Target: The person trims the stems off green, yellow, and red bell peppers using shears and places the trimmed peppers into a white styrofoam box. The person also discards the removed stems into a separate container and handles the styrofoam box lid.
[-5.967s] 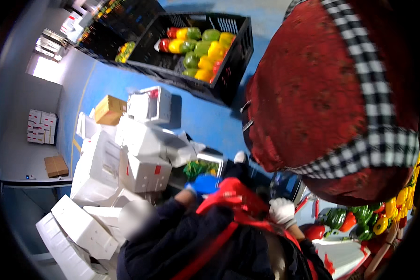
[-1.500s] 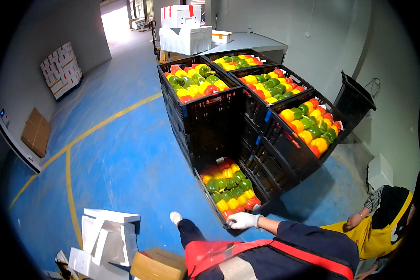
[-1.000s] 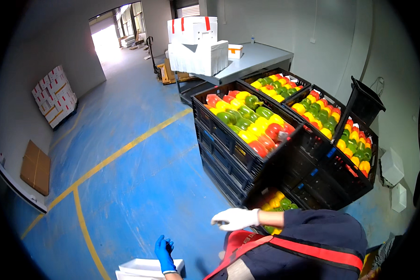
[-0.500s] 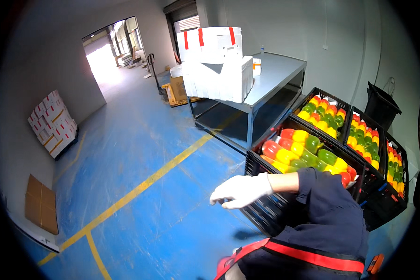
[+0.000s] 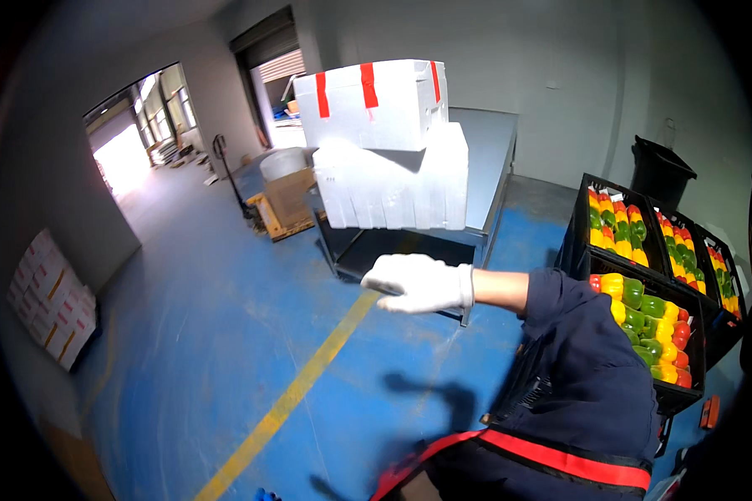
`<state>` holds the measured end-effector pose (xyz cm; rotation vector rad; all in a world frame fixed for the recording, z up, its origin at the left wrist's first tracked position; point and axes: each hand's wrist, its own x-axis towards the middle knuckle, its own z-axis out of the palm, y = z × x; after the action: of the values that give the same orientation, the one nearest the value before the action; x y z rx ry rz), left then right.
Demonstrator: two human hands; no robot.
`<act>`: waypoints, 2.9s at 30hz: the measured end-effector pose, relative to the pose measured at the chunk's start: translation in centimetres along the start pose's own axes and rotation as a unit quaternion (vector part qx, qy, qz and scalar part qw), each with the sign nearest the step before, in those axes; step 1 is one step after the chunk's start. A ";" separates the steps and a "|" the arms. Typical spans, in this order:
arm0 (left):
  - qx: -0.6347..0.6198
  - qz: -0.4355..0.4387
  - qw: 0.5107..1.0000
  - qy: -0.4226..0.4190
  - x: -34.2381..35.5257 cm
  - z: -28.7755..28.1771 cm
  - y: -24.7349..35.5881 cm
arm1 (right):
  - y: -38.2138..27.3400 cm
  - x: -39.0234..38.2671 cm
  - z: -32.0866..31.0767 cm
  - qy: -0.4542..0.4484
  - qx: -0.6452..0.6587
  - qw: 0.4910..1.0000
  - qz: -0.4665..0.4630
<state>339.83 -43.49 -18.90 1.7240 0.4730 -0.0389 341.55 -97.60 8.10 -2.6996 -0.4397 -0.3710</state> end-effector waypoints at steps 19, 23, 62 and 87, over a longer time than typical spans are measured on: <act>0.076 0.266 0.908 -0.316 42.2 46.8 31.4 | 40.2 29.8 -13.6 0.467 -0.338 0.741 0.344; 0.066 0.238 0.905 -0.347 48.0 52.5 35.7 | 43.0 32.4 -12.9 0.515 -0.380 0.665 0.385; -0.258 0.568 0.640 -0.449 44.7 93.9 64.0 | 42.5 37.1 -12.4 0.608 -0.338 0.562 0.448; -0.195 0.800 0.522 -0.222 41.3 87.6 69.2 | 38.3 39.9 -28.9 0.491 -0.565 0.588 0.307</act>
<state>420.94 -123.67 15.16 1.0289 -1.5003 0.8710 385.87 -132.95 34.00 -2.6060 1.4745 -2.3055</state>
